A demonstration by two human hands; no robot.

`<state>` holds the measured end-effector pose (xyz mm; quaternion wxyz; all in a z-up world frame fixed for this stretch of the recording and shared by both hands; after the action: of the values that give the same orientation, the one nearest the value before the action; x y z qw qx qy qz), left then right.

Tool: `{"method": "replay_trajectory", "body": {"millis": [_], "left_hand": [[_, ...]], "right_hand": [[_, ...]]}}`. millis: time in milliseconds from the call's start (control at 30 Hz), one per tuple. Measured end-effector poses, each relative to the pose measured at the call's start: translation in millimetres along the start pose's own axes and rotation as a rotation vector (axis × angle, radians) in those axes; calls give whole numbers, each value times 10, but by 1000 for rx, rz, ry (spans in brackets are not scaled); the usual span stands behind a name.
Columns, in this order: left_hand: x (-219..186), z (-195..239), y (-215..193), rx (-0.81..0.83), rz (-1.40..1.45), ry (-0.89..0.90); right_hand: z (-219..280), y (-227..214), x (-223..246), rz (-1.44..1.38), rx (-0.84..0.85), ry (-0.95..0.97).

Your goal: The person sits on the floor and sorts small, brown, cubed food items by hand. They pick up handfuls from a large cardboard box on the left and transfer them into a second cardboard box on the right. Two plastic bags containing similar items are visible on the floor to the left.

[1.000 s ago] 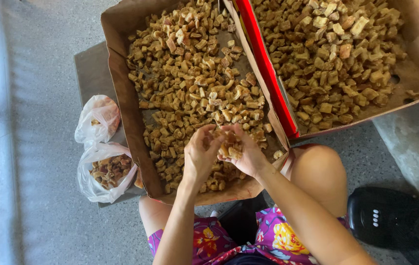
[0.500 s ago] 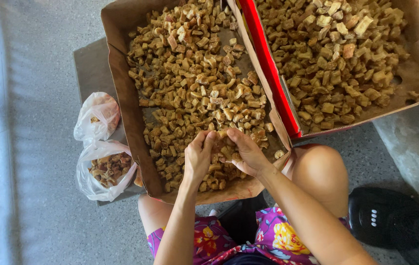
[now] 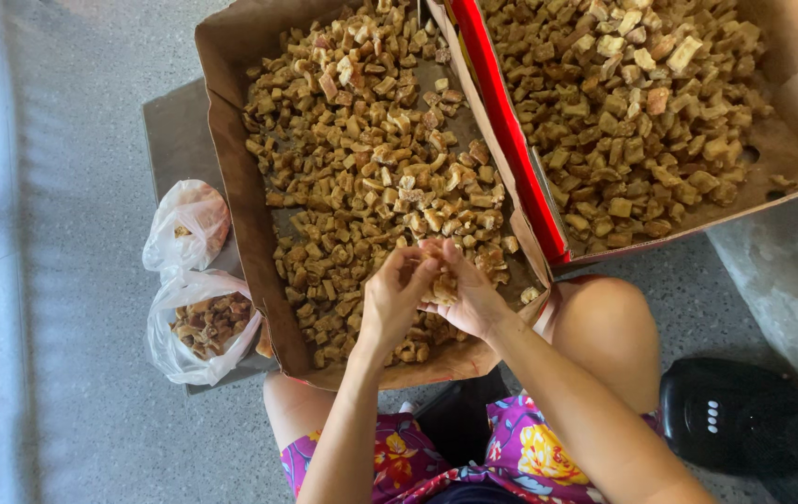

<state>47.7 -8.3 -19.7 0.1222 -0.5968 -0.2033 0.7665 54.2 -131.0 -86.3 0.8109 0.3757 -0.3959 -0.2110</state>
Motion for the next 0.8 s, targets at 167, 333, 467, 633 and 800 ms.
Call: {"method": "replay_trajectory", "body": {"millis": [167,333,467,633,800], "left_hand": [[-58,25,13,23,246,-127],[-317,126,9,65,24,31],[-589,236,38,27,-193,399],[-658,147,2,24,-30,397],[-820,119,-150,-62,-34,494]], "right_hand": [[-29,-61,-39,42,18,-47],[-55,-126,4,-66,-258,41],[-84,-198,-19,-340,-238,51],[-155,-236,-31,-393,-49,-46],[-113,-153,18,-335,-57,-64]]}}
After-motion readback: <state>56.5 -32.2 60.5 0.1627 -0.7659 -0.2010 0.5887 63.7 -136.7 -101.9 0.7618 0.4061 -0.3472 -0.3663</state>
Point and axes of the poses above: each hand's wrist, its own z-axis away from the middle knuckle, its own y-axis out of the palm, x = y × z, the point moved 5 cm from there along -z, towards the middle knuckle, and after that the axes turned 10 degrees about -x, right-handed, at the moved point
